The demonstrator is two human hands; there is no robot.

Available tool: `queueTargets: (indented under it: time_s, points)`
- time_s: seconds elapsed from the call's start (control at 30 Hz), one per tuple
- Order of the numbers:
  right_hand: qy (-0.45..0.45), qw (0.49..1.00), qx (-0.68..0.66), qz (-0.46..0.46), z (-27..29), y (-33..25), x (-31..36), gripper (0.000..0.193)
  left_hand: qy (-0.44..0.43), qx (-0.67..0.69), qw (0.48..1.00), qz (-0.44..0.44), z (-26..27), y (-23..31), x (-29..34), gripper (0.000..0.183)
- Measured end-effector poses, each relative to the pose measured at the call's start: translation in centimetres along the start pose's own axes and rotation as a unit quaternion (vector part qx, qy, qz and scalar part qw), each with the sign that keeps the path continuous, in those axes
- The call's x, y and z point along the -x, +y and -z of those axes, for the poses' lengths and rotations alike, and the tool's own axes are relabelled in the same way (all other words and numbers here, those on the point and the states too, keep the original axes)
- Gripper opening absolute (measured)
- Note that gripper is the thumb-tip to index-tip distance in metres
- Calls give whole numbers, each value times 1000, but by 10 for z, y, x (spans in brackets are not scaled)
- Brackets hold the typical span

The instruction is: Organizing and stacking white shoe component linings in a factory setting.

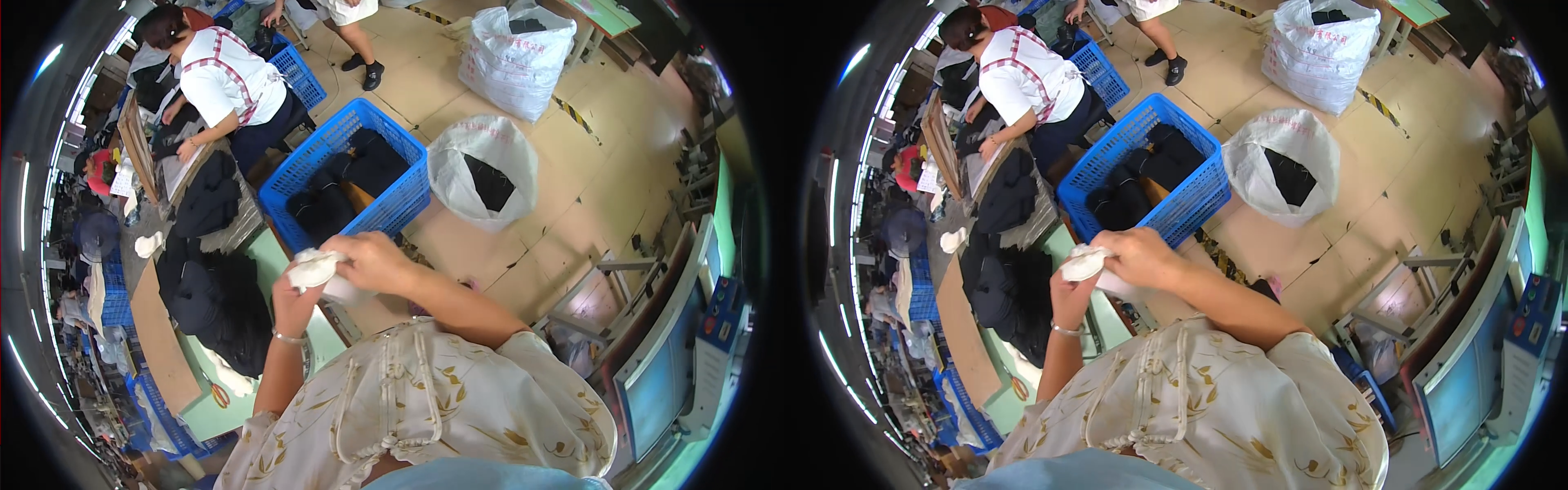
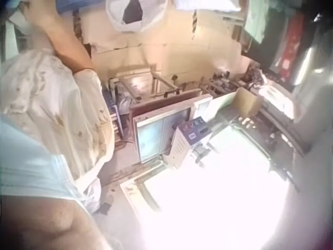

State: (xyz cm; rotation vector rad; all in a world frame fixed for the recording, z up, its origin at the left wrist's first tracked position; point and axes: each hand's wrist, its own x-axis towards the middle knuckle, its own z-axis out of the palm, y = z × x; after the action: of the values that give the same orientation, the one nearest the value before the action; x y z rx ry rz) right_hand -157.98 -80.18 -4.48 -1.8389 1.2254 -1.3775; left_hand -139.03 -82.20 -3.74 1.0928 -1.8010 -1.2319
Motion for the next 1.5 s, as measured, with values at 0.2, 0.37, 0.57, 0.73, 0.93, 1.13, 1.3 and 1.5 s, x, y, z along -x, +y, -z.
queueTargets:
  time_s: [0.2, 0.37, 0.57, 0.73, 0.93, 1.13, 1.3, 1.5]
  points:
    - [-83, 989, -120, -3, -6, 36, -54, 20, 148, 19, 986, 67, 5, -10, -23, 24]
    - [-167, 960, -223, 11, 15, 74, -102, 30, 222, 17, 972, 78, -5, -10, -57, 20]
    - [-258, 903, -343, 6, 35, 121, -160, 30, 306, 29, 947, 99, -34, 6, -108, 23]
    - [-343, 847, -406, -21, 56, 129, -190, 30, 374, 10, 918, 133, -63, 31, -133, 23]
    - [-452, 819, -351, -33, 51, 135, -211, 27, 468, -16, 866, 177, -81, 43, -132, 25]
    - [-530, 752, -392, 2, 32, 131, -217, 26, 554, 5, 810, 191, -102, 65, -141, 27]
    - [-536, 731, -424, -3, 34, 136, -209, 25, 569, -2, 799, 194, -118, 66, -140, 30]
    - [-539, 714, -446, 19, 46, 141, -206, 21, 576, 41, 793, 193, -140, 75, -146, 30]
